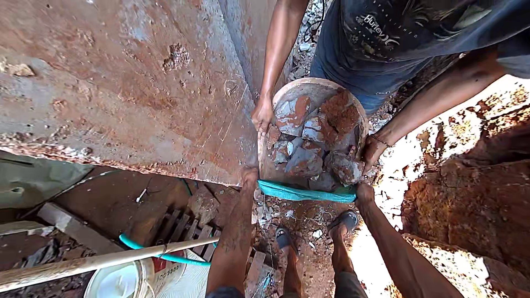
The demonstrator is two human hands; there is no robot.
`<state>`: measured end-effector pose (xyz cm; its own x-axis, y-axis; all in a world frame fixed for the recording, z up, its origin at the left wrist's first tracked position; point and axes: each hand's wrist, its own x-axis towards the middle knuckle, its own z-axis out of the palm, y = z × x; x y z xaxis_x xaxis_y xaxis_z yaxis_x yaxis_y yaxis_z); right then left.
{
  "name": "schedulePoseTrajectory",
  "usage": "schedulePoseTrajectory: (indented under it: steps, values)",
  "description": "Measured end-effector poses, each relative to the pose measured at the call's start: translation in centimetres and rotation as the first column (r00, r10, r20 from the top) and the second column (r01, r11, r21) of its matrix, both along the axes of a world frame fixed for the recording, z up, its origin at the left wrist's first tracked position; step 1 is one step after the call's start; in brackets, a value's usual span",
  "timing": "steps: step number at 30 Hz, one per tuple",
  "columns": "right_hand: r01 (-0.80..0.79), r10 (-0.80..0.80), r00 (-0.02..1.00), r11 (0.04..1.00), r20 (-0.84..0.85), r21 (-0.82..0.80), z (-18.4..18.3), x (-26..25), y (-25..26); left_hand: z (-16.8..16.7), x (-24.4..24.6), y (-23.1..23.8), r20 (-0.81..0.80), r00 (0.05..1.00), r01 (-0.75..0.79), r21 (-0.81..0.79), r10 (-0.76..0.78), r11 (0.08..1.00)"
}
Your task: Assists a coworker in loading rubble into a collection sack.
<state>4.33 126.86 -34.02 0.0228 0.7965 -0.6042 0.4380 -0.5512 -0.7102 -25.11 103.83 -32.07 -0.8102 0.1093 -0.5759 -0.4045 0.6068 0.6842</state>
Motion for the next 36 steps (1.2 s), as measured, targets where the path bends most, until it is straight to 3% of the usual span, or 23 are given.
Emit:
schedulePoseTrajectory:
  steps: [2, 3, 5, 7, 9, 12, 16, 22, 36]
  values:
    - [0.008, -0.008, 1.000, 0.998, 0.001, -0.064, -1.2, 0.3, -1.3, 0.2, 0.1, -1.6, 0.099, 0.961, 0.274, -0.280, -0.257, 0.920]
    - [0.036, -0.037, 0.999, 0.996, -0.009, -0.082, -1.8, 0.1, -1.6, 0.3, 0.0, -2.0, 0.116, 0.952, 0.305, -0.326, -0.282, 0.895]
    - [0.113, -0.119, 0.991, 0.988, -0.057, -0.104, -2.7, -0.2, -2.1, -0.4, -0.2, -2.8, 0.046, 0.982, 0.191, -0.236, -0.185, 0.953]
    - [0.150, -0.163, 0.976, 0.984, -0.141, -0.101, -2.2, -0.1, -1.9, 0.1, 0.3, -2.1, -0.016, 1.000, -0.024, -0.048, 0.023, 0.999]
    - [0.141, -0.159, 0.964, 0.985, -0.212, -0.099, -1.5, -0.1, -0.8, 1.2, 0.5, -0.5, -0.004, 0.983, -0.181, 0.081, 0.182, 0.980]
    - [0.134, -0.162, 0.951, 0.983, -0.263, -0.123, -2.2, 0.3, -0.2, 0.1, 0.8, -0.5, 0.020, 0.948, -0.316, 0.197, 0.319, 0.928]
    - [0.135, -0.178, 0.941, 0.977, -0.289, -0.162, -2.3, 0.2, -0.7, -1.4, 0.5, -1.0, 0.013, 0.925, -0.372, 0.246, 0.381, 0.895]
    - [0.090, -0.148, 0.925, 0.980, -0.350, -0.178, -2.5, -0.2, -0.6, -1.7, 0.6, -1.5, 0.022, 0.937, -0.345, 0.221, 0.349, 0.912]
    - [0.024, -0.043, 0.970, 0.996, -0.239, -0.081, -1.7, 0.9, -1.7, -1.0, 1.5, -1.4, 0.068, 0.947, -0.320, 0.227, 0.313, 0.920]
